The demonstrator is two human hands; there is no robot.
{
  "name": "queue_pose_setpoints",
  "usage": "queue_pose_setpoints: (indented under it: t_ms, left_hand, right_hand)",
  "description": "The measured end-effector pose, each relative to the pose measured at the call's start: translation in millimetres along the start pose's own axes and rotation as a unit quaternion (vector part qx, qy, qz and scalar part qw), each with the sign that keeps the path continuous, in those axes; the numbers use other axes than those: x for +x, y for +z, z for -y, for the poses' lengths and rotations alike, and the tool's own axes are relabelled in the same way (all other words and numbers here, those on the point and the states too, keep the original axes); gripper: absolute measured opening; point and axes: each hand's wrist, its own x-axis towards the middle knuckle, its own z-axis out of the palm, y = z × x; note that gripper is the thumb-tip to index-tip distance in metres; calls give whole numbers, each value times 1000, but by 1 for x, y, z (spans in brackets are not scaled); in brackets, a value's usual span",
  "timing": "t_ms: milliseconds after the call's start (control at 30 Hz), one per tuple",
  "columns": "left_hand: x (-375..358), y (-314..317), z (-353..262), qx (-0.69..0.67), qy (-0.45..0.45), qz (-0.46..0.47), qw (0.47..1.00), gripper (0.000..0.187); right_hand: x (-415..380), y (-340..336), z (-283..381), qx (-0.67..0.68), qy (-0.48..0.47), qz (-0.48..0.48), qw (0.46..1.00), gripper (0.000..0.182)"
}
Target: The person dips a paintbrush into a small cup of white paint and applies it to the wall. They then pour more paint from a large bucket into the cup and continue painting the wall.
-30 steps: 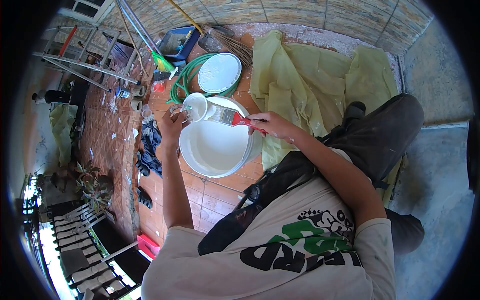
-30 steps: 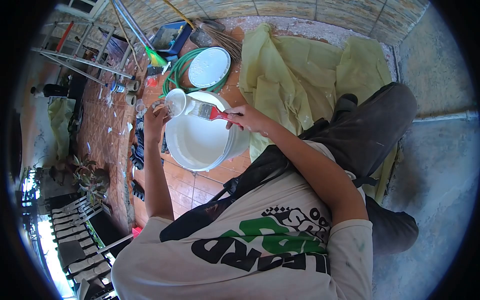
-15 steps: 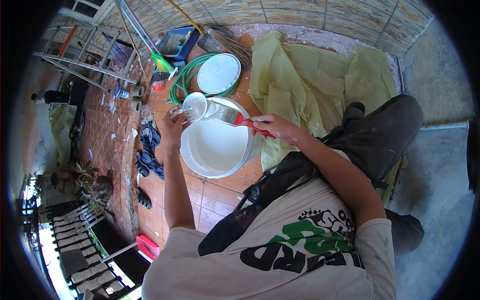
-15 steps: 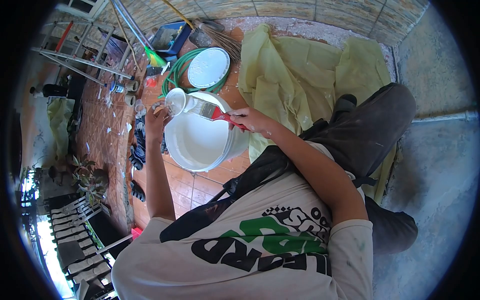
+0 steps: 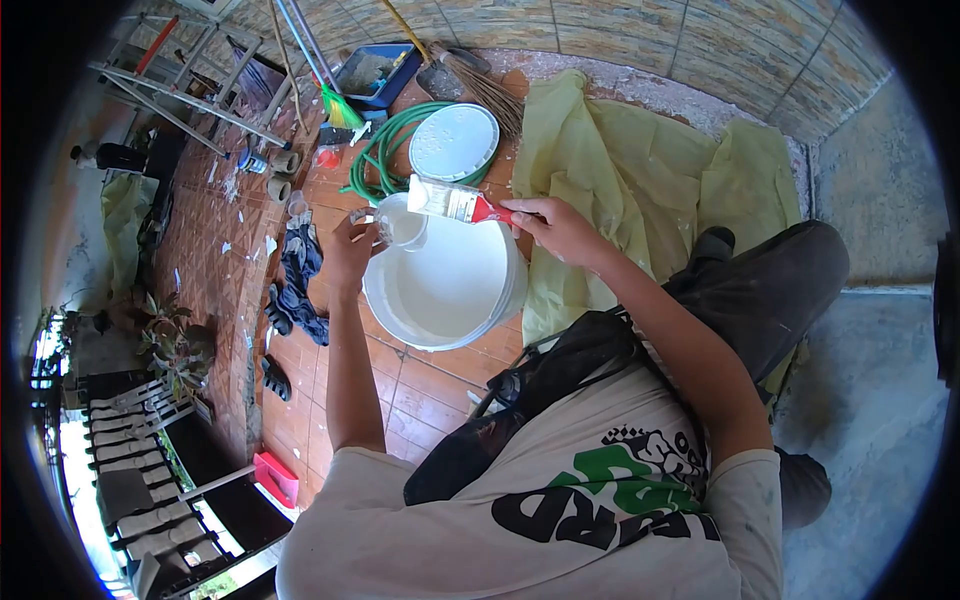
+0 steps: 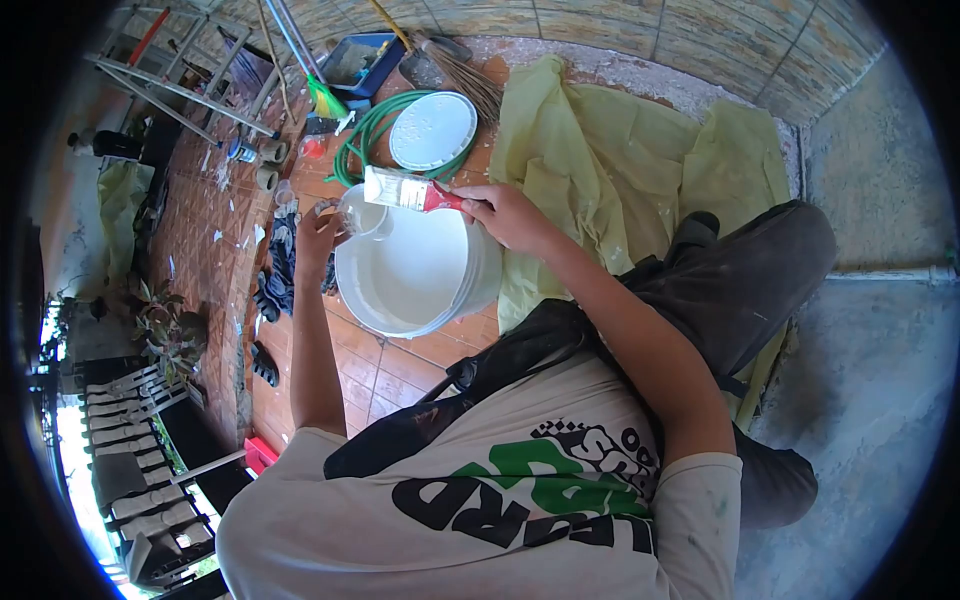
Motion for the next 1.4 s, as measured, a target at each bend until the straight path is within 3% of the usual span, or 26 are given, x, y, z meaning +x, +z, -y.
queue_pose_setpoints:
  t_ms: [67, 200, 267, 500, 567, 700, 867, 1200, 1267, 1400]
  left_hand:
    - [2, 1, 8, -32, 3, 9, 999, 25]
    - [2, 9, 14, -69, 8, 4, 998, 25]
    - [-2, 16, 10, -80, -4, -2, 997, 22]
    - [-7, 38, 15, -119, -2, -19, 993, 27]
    - [-10, 46, 14, -127, 7, -36, 991, 19]
    - [-13, 53, 10, -151, 9, -40, 988, 19]
    - [-15, 58, 3, -176, 0, -34, 984, 18]
    - [0, 48, 14, -230, -1, -17, 973, 20]
    - [-2, 48, 10, -214, 1, -16, 977, 20]
    - [1, 44, 9, -219, 8, -18, 975, 20]
  right_hand:
    - [8, 0, 1, -149, -106, -46, 982, 32]
    - [7, 3, 14, -259, -119, -83, 955, 29]
    - [7, 5, 18, -375, -154, -120, 906, 27]
    - [9, 14, 31, -487, -154, -142, 848, 28]
    - [10, 15, 34, -555, -143, -143, 807, 31]
    - [9, 20, 37, -582, -152, -144, 786, 32]
    - [8, 21, 32, -616, -247, -199, 721, 36]
    - [-3, 20, 29, -602, -274, -202, 723, 38]
    - [-5, 14, 24, -597, -338, -240, 687, 30]
    - [-16, 5, 23, -609, -301, -217, 701, 38]
